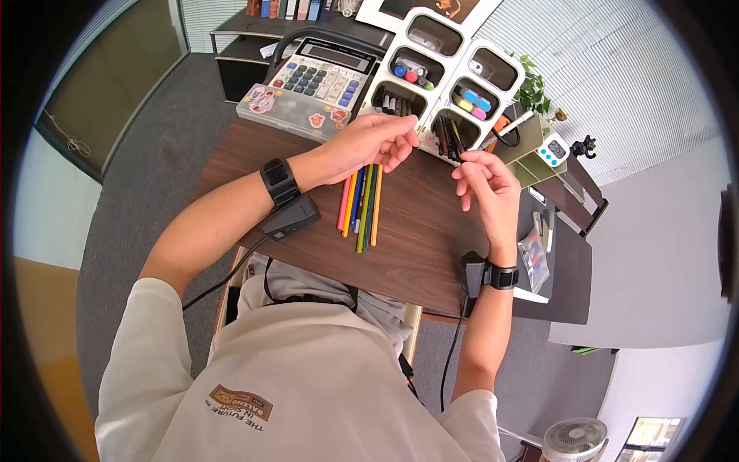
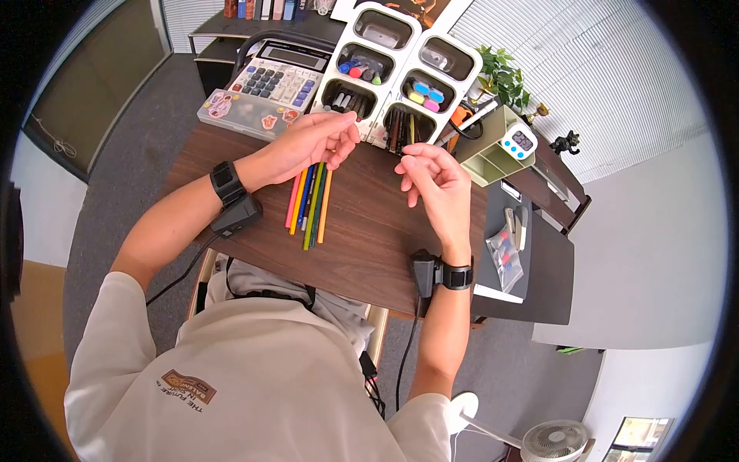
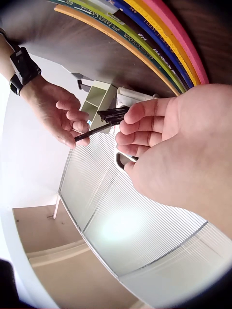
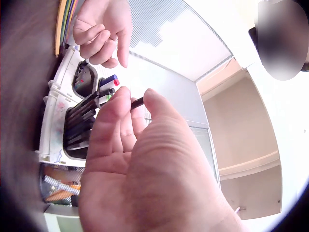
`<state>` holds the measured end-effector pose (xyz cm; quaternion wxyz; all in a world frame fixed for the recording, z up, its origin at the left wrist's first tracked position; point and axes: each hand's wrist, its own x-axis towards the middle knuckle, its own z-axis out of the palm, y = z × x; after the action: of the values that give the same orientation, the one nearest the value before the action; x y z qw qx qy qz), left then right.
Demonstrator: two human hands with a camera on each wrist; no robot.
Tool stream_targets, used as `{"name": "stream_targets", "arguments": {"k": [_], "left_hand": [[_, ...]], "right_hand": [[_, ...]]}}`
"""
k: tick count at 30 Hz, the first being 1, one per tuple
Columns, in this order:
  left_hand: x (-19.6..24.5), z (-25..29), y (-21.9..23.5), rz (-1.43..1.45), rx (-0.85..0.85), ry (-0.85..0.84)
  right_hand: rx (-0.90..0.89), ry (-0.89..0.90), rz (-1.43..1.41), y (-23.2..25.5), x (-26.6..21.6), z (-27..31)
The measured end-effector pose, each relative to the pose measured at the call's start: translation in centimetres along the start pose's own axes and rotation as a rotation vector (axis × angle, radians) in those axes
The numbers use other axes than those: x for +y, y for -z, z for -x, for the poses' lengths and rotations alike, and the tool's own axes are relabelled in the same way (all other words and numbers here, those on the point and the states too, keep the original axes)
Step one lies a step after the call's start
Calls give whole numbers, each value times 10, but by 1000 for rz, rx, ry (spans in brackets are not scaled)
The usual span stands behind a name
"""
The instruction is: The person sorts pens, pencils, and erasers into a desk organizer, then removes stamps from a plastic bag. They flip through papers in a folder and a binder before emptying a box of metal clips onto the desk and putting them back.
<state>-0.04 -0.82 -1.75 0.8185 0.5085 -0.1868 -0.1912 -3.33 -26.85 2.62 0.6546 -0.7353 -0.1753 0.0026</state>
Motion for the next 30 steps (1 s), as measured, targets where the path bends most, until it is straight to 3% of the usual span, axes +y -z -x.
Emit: {"name": "stream_targets", "arguments": {"k": [19, 21, 24, 27, 30], "left_hand": [[1, 0, -1, -24, -7, -12], [-3, -1, 1, -25, 17, -26], [-4, -2, 2, -22, 50, -58], [-3, -2, 2, -12, 62, -79], [-3, -1, 2, -8, 68, -81]], "right_hand": [[217, 5, 209, -18, -4, 1], [134, 102, 277, -20, 1, 4], [-164, 266, 473, -34, 3, 5], [-466, 189, 514, -49, -1, 9], [-550, 259, 553, -54, 12, 12]]}}
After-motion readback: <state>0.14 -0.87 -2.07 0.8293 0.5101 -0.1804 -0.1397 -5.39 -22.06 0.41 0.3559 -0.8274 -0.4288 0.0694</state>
